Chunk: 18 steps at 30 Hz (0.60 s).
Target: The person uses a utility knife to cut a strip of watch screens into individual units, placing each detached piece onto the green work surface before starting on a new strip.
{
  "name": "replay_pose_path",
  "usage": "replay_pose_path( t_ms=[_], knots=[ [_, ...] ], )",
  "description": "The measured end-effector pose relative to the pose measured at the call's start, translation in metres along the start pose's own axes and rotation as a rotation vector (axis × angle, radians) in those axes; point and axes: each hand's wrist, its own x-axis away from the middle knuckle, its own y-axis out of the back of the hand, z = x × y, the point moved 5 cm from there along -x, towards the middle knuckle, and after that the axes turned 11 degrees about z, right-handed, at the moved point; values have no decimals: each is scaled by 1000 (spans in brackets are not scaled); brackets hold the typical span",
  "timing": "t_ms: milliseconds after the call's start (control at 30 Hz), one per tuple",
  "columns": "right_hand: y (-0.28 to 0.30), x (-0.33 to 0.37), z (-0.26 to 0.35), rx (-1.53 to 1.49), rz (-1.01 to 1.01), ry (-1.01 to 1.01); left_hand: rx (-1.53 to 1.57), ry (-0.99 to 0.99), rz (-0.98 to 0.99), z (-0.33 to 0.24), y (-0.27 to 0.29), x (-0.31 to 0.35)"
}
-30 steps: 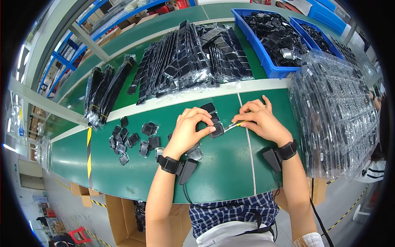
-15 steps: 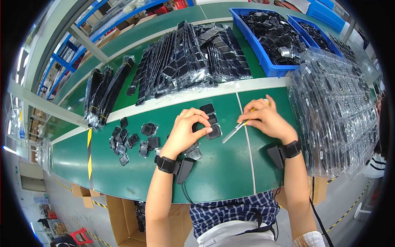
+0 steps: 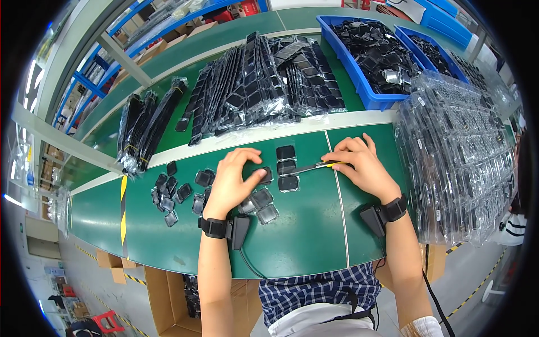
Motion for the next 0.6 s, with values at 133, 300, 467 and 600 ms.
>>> replay_pose_path(
  t_ms=[133, 300, 467, 600],
  knots=[
    [-4, -1, 2, 77, -31, 16, -56, -192, 154, -45, -11, -4],
    [-12, -6, 7, 115, -58, 57, -21, -136, 212, -40, -25, -7],
    [-17, -7, 14, 74, -25, 77, 84, -139, 85, -38, -20, -10],
    [-19, -8, 15, 60, -14, 100, 4, -116, 39, -31, -24, -16]
  ],
)
